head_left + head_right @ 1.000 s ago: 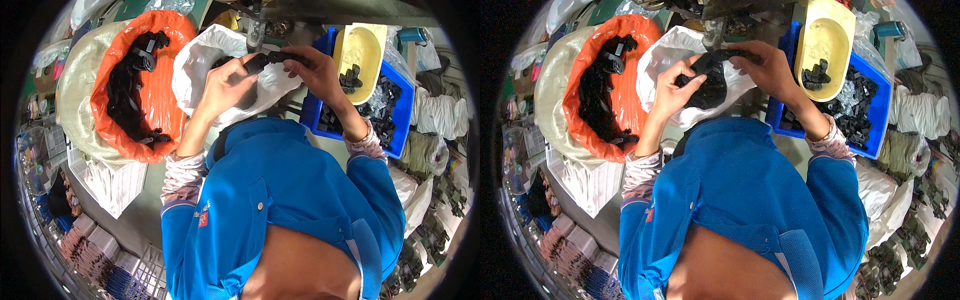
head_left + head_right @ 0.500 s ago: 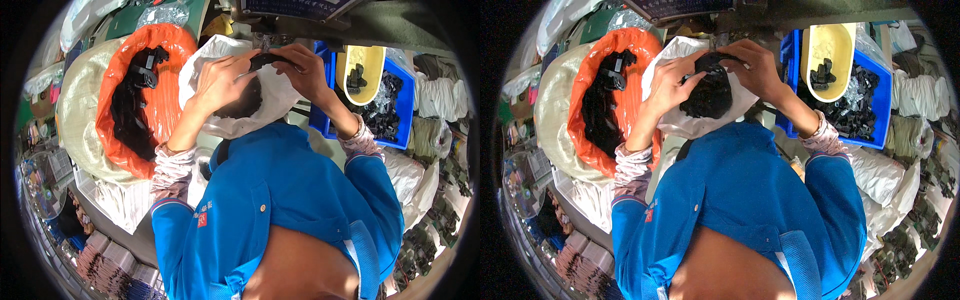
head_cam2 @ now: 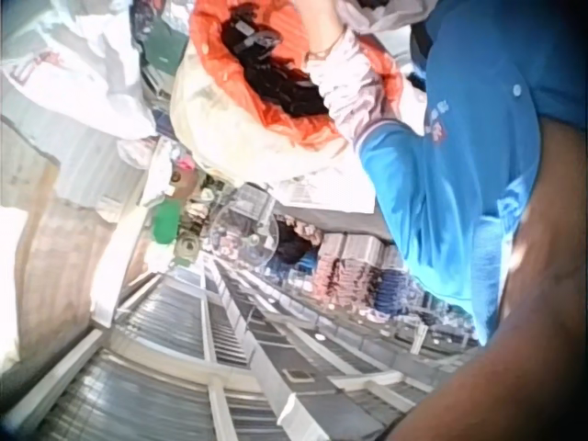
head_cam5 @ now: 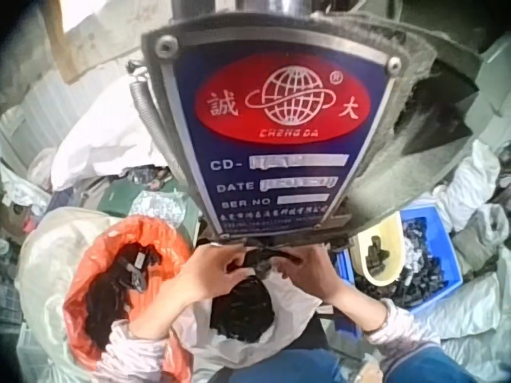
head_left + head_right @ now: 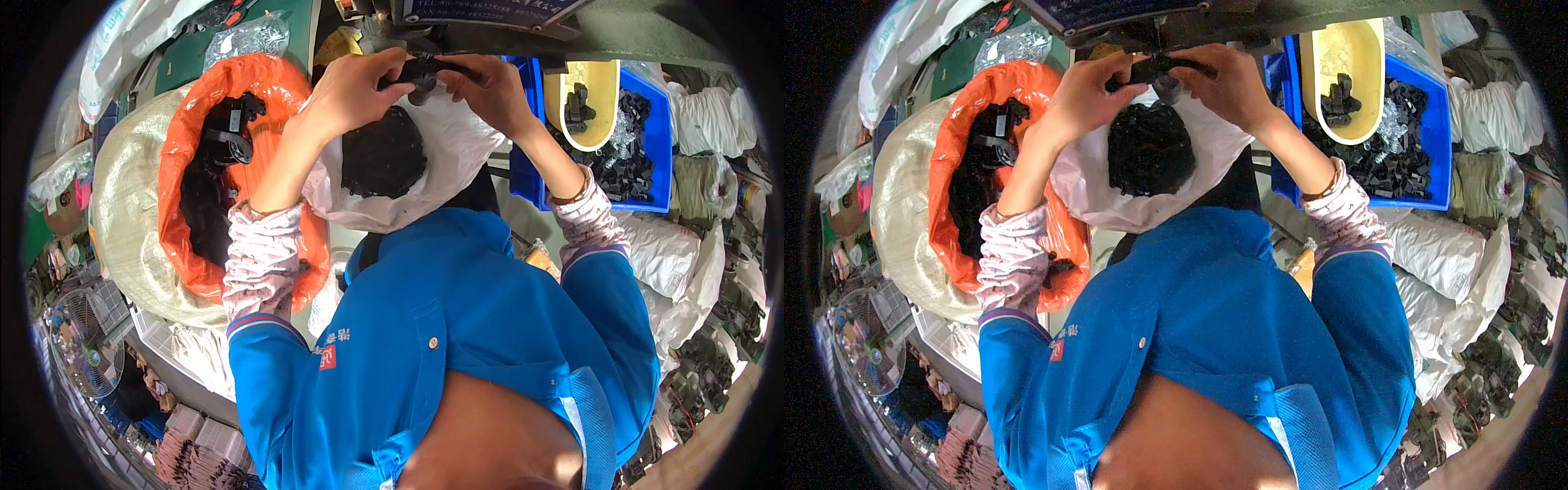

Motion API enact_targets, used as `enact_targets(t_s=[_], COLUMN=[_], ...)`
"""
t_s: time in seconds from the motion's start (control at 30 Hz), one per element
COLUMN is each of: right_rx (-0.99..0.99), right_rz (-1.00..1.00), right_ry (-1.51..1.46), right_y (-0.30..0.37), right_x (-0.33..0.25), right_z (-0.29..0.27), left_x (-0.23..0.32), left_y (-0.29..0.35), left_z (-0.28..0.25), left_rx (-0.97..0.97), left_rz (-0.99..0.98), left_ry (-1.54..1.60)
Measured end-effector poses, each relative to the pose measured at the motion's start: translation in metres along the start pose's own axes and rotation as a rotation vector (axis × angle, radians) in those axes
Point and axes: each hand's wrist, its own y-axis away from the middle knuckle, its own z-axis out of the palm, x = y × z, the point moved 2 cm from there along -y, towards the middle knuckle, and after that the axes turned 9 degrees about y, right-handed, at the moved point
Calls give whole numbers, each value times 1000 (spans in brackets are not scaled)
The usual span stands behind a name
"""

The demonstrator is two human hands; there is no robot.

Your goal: The person repeatedly picks small black plastic components from a blue bin and a yellow tray, joins them by hand, and places the assembled pieces into a white bag. The process continues with the same repetitive pick, join, and place actions throughout the clip.

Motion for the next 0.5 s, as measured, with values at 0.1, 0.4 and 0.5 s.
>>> enact_targets(t_s=[0.1,0.4,0.5], right_rx=[-3,-258,-279], right_rz=[-30,165,-146], right_ry=[70,-384,474], right_y=[-2,-21,-46], right_x=[0,29,110], right_z=[-3,-19,-4], left_x=[2,-8,-1], left_y=[5,23,18], left_z=[0,2,1], left_rx=[80,157,160], left_rz=[94,40,51], left_ry=[-10,166,142])
